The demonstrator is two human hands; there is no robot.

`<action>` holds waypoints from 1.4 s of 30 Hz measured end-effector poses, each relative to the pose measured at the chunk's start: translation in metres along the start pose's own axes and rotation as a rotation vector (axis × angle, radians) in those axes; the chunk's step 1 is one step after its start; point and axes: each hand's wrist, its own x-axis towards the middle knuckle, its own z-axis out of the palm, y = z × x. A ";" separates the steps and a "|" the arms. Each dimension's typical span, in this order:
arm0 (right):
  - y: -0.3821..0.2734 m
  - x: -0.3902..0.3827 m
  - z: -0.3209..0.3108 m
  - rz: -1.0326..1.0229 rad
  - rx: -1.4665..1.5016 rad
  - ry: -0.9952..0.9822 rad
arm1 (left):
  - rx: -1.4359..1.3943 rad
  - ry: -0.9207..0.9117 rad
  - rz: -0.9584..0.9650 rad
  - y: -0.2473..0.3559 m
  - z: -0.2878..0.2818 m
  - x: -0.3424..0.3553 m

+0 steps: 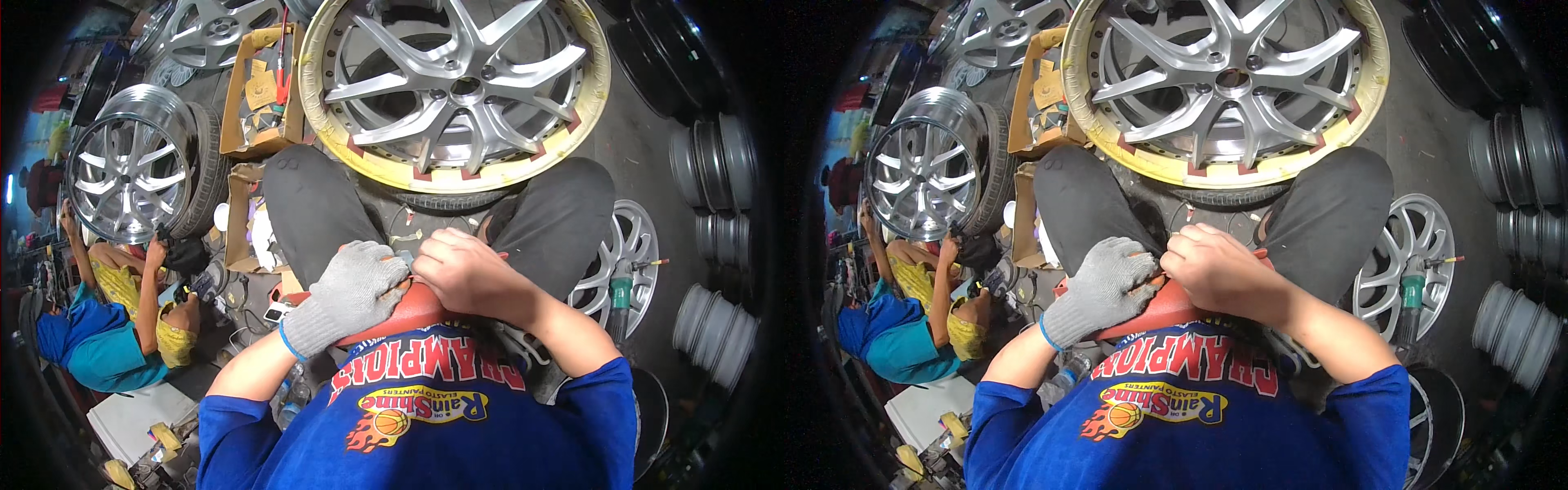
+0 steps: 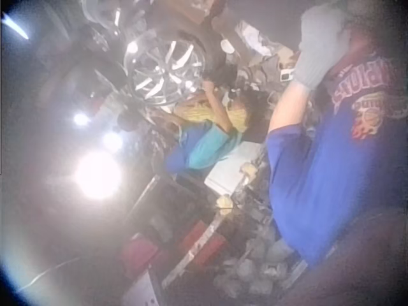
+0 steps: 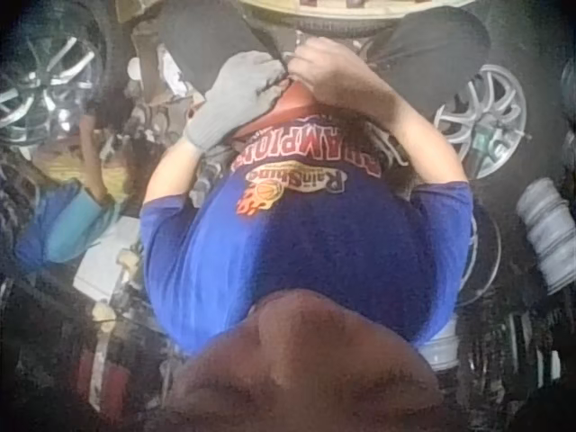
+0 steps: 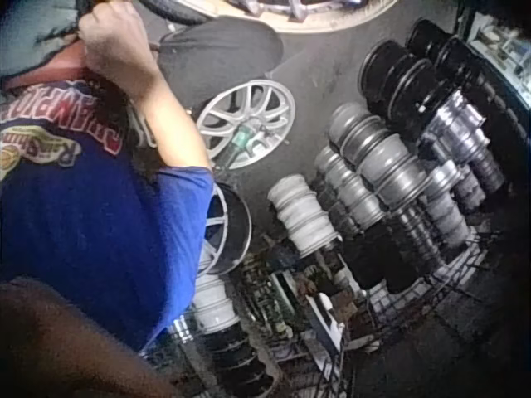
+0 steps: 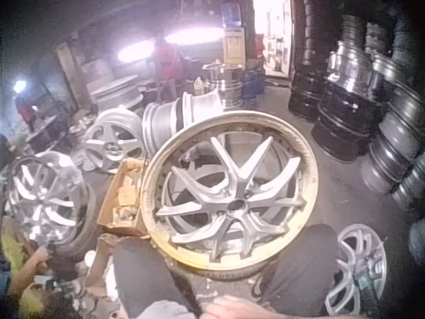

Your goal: The person cuts a piece of sandpaper from a roll using a pair of scissors and then peels off the backing from a small strip.

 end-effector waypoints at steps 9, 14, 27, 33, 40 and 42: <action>-0.009 0.006 0.001 0.061 -0.028 0.016 | -0.023 0.034 -0.096 -0.005 0.003 -0.011; -0.002 0.005 0.016 0.031 -0.054 -0.025 | 0.036 0.048 -0.120 -0.002 -0.009 -0.013; 0.001 0.016 0.029 0.048 -0.030 -0.057 | 0.057 0.033 -0.152 -0.013 -0.023 -0.034; -0.003 0.035 0.025 -0.045 0.012 -0.101 | 0.047 0.032 -0.169 -0.023 -0.012 -0.042; 0.005 0.032 0.035 0.030 0.032 -0.123 | 0.027 -0.020 -0.247 -0.032 -0.037 -0.066; 0.001 0.039 0.033 -0.023 0.036 -0.109 | 0.031 0.009 -0.230 -0.037 -0.030 -0.068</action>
